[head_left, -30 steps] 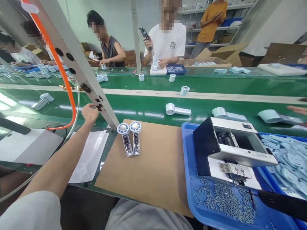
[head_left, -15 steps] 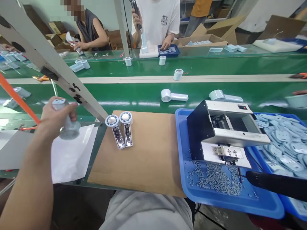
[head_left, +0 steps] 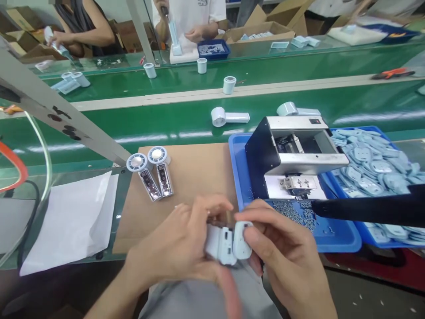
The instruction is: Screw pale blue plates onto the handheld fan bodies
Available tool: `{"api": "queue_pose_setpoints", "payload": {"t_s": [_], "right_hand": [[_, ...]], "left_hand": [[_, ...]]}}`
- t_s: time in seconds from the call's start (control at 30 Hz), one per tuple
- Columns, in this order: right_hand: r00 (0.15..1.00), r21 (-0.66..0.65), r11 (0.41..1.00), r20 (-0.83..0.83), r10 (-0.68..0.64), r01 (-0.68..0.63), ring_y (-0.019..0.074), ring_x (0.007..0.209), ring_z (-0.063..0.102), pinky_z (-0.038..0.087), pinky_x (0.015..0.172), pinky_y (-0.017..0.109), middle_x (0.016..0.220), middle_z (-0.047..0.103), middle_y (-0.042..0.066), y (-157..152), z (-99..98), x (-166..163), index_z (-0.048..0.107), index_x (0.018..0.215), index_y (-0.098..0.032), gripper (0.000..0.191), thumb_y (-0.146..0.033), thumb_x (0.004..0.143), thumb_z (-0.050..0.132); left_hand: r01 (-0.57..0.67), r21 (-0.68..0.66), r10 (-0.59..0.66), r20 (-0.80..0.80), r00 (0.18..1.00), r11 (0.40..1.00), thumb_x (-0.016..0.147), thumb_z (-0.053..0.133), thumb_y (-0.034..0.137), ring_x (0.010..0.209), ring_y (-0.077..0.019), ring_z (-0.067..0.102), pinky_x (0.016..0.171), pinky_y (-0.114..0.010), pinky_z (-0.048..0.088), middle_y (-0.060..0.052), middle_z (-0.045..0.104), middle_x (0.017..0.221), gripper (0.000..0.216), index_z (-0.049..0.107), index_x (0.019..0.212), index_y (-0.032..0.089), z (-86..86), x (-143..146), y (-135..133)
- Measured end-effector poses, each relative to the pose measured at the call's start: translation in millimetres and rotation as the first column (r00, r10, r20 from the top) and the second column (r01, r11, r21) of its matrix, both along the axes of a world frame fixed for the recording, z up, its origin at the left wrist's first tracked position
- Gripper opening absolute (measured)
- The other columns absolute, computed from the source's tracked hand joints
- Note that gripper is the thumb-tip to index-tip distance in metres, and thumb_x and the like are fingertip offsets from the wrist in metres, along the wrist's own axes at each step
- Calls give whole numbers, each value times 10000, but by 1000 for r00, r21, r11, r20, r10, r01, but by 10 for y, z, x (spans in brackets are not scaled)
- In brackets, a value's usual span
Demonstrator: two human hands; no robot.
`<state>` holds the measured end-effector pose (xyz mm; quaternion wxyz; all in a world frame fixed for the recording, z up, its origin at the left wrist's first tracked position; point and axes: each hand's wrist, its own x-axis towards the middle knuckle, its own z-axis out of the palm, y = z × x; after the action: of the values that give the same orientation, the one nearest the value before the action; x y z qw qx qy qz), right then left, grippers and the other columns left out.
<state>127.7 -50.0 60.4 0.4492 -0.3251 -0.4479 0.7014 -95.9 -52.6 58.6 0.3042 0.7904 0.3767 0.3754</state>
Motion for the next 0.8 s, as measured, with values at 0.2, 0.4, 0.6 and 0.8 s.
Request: {"api": "queue_pose_setpoints", "payload": {"t_s": [0.2,0.4,0.6,0.8], "right_hand": [[990,-34,990,35,-134,135,50,683,557,503,556,109,977,560,8,-13,20,142,700,1019,-231,222,-374,1066,863],[561,426,508,1,-828,749,123,786,495,495,748,227,848,465,-1,-102,-176,172,547,970,-202,339,-184,995,884],[600,641,505,85,-795,578,240,1136,720,573,1015,418,1157,687,86,385,-412,1021,709,1364,-207,286,-432,1206,631],[660,759,330,-169,-732,561,98,651,539,532,555,238,919,553,7,698,-463,1236,710,1496,-227,501,-465,1081,857]], "left_hand": [[-54,135,51,21,998,989,892,767,929,570,-174,693,527,-264,442,39,729,913,904,435,1432,284,-154,496,215],[-64,233,-7,290,957,970,1033,730,804,594,-128,624,527,-240,397,32,646,849,657,546,1357,262,-499,691,393],[-202,180,95,475,875,963,1142,699,618,692,-146,629,592,-240,465,46,565,850,436,557,1392,290,-833,795,549],[-188,200,101,378,920,962,1129,718,607,649,-129,671,561,-238,483,19,683,904,464,550,1396,268,-775,913,544]]}}
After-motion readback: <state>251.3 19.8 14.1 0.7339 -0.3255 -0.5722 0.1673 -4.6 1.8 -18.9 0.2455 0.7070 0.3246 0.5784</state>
